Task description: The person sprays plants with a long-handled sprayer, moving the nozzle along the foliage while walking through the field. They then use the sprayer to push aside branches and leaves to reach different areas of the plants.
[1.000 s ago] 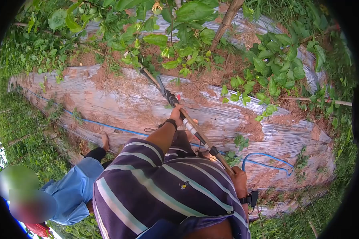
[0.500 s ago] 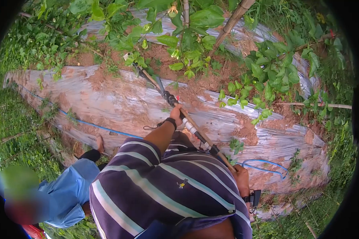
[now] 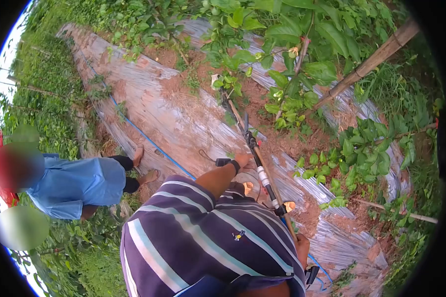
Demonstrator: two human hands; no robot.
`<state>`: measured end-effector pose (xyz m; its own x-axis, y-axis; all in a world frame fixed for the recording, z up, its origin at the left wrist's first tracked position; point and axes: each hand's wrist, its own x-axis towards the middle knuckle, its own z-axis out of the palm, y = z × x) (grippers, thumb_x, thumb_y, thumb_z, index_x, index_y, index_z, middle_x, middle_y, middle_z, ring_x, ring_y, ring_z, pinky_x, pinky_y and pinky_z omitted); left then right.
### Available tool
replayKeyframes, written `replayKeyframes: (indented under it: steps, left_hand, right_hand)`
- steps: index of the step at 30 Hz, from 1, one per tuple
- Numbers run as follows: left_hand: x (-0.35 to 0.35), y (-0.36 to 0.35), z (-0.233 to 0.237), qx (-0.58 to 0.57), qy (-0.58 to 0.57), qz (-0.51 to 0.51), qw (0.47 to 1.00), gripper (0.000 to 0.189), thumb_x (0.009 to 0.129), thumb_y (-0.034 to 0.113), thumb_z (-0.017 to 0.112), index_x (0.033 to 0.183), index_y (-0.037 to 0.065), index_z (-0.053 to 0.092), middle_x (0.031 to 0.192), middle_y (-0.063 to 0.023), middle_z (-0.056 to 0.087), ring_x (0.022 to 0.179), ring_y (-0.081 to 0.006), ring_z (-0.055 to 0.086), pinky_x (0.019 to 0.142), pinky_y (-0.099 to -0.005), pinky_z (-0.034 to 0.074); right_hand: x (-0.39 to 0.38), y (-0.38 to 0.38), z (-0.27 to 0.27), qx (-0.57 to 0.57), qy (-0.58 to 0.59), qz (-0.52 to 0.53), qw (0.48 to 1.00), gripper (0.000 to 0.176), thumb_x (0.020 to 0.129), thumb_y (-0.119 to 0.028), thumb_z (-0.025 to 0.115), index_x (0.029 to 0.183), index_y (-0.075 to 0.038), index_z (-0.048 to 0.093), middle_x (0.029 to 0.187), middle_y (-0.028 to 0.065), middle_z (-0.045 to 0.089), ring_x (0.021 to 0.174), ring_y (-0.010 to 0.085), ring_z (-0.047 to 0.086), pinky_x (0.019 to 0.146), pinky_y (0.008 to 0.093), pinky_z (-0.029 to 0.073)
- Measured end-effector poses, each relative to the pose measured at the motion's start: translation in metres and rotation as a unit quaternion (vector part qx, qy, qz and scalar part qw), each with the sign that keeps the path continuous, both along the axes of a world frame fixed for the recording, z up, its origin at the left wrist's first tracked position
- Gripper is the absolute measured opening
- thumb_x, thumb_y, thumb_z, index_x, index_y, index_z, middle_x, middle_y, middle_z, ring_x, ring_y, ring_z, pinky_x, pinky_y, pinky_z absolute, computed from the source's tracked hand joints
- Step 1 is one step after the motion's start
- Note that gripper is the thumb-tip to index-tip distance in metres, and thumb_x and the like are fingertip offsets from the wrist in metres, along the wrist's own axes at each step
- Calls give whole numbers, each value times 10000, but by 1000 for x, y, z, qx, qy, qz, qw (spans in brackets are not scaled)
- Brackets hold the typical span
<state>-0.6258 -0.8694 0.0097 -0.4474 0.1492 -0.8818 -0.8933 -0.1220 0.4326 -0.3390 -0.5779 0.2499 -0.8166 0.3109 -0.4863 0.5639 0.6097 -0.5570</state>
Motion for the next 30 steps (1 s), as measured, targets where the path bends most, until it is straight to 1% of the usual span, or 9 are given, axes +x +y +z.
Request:
replayKeyframes:
  steps: [4,8,14,16,18,22,25,27,30]
  left_hand:
    - [15,-39,-1,-23,24,32,999,435,857,326,641,1164,30,554,1015,-163,643,810,-299,680,714,-454,563]
    - [33,-62,2,-81,5,59,995,369,865,262,630,1122,7,567,1016,-173,658,773,-298,690,668,-452,569]
    - [43,-34,11,-50,-16,32,998,387,874,265,620,1162,21,535,1002,-152,642,803,-300,685,686,-452,563]
    - [38,-12,1,-25,-4,5,1000,418,881,299,609,1188,30,518,1014,-143,628,845,-300,678,732,-451,553]
    - [32,7,-12,-15,0,-26,1000,471,884,354,603,1206,24,505,1053,-148,616,896,-301,668,784,-448,538]
    - [22,39,-12,-9,-16,-50,999,569,880,461,594,1202,1,504,1096,-155,615,994,-311,638,876,-448,500]
    - [6,51,-16,27,-42,-20,999,549,897,484,565,1150,-2,523,1102,-148,622,1040,-317,614,935,-459,463]
    - [-2,50,-21,167,-36,55,984,460,919,455,538,1087,27,535,1075,-137,626,1068,-325,592,977,-477,428]
    - [-9,48,-24,262,23,167,950,345,922,386,548,1021,57,523,995,-127,617,971,-324,621,905,-482,478]
  right_hand:
    - [-5,34,-15,-60,41,19,997,310,812,-172,670,653,57,534,522,117,439,543,137,390,487,376,336]
    - [-9,72,-49,-32,39,29,998,302,815,-189,672,683,70,591,524,129,485,530,145,461,500,376,372]
    - [-16,69,-27,27,62,47,997,273,804,-204,694,745,58,645,576,197,553,522,209,541,525,396,408]
    - [-13,68,-31,17,95,67,993,369,818,-266,705,665,42,570,609,240,547,514,348,517,527,447,397]
    - [-7,75,-46,29,63,74,995,352,812,-271,702,680,36,590,625,248,551,549,384,551,537,463,404]
    - [-11,53,-24,41,54,62,996,348,809,-274,706,690,33,593,626,254,542,539,375,542,530,448,409]
    - [-18,29,3,37,18,22,999,349,815,-270,708,686,31,584,631,253,547,532,372,535,520,436,410]
    - [-17,16,10,36,18,9,999,335,821,-261,707,698,24,579,628,245,552,524,364,530,509,423,412]
    - [-8,3,9,42,-14,-4,999,322,825,-250,703,710,20,570,623,237,558,526,357,539,508,419,413]
